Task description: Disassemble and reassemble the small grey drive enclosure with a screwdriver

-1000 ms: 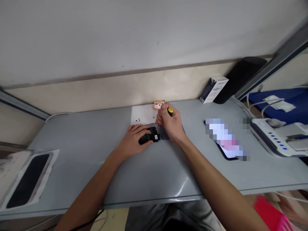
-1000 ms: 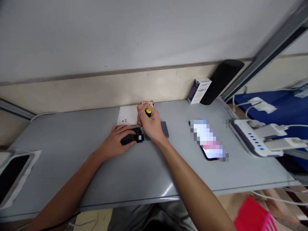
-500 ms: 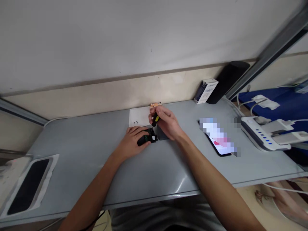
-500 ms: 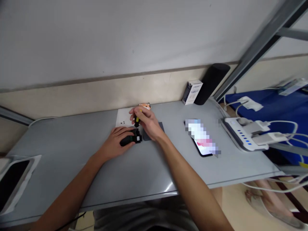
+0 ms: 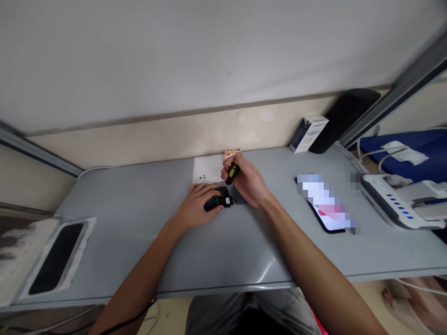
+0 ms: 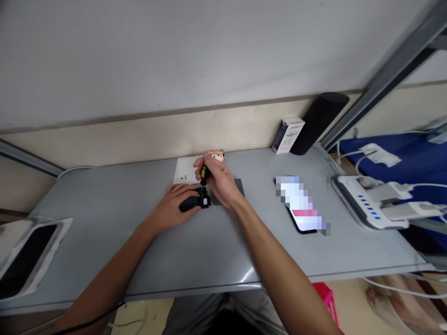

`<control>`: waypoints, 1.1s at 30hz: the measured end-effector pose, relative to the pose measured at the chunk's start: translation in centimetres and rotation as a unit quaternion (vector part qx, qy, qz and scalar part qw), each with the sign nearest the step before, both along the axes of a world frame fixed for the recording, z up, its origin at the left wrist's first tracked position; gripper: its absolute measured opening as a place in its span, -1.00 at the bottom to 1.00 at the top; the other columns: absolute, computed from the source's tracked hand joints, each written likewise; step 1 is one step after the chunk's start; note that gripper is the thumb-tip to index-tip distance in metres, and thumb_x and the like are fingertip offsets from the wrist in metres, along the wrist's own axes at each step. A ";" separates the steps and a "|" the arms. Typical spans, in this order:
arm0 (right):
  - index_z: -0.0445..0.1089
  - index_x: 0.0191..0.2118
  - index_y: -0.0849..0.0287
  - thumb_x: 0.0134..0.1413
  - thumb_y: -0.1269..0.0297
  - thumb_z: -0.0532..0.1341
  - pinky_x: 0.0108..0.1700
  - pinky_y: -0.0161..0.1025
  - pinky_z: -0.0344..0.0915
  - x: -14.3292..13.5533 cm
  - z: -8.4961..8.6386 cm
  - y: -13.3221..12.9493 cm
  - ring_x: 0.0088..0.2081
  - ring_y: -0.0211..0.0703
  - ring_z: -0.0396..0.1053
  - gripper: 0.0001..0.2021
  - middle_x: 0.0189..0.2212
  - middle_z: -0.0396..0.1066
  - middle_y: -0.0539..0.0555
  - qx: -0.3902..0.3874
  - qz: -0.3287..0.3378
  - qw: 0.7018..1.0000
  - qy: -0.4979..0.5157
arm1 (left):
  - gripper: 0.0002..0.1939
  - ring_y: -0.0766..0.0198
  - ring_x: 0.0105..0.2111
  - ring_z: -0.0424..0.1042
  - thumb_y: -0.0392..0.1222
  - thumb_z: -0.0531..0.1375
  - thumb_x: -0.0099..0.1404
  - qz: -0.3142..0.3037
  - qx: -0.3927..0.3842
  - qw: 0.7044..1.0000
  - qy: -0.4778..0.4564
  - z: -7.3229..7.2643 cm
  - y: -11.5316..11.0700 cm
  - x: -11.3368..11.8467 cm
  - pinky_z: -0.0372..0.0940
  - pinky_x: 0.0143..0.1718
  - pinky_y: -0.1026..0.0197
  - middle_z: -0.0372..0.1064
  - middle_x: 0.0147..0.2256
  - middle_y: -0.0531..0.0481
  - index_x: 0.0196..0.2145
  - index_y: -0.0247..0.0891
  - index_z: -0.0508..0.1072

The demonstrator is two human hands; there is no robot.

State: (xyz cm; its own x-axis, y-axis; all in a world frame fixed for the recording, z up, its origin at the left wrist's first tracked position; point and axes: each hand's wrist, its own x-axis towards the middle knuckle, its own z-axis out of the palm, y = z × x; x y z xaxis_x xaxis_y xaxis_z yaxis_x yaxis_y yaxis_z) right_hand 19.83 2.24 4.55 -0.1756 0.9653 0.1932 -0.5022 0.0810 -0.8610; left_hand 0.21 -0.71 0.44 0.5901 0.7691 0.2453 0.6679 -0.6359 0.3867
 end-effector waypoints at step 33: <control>0.18 -0.35 0.04 -0.05 -0.27 0.43 -0.38 -0.26 0.31 -0.3 -0.6 0.2 -0.48 -0.30 0.34 -0.44 -0.42 0.31 -0.12 0.025 -0.066 0.997 -0.016 | -0.83 0.01 0.16 0.45 -0.10 0.26 0.44 -0.007 0.021 1.000 0.020 0.3 0.0 0.2 0.27 0.20 -0.13 0.52 0.16 -0.07 -0.05 -0.10 0.56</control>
State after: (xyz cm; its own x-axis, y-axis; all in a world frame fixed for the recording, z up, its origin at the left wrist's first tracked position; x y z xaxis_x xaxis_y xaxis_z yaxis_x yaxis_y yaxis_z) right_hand 19.53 2.42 3.90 -0.0539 0.9697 0.2381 -0.4561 0.1882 -0.8698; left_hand 0.38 -0.69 0.73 0.6114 0.7498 0.2528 0.6732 -0.6608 0.3318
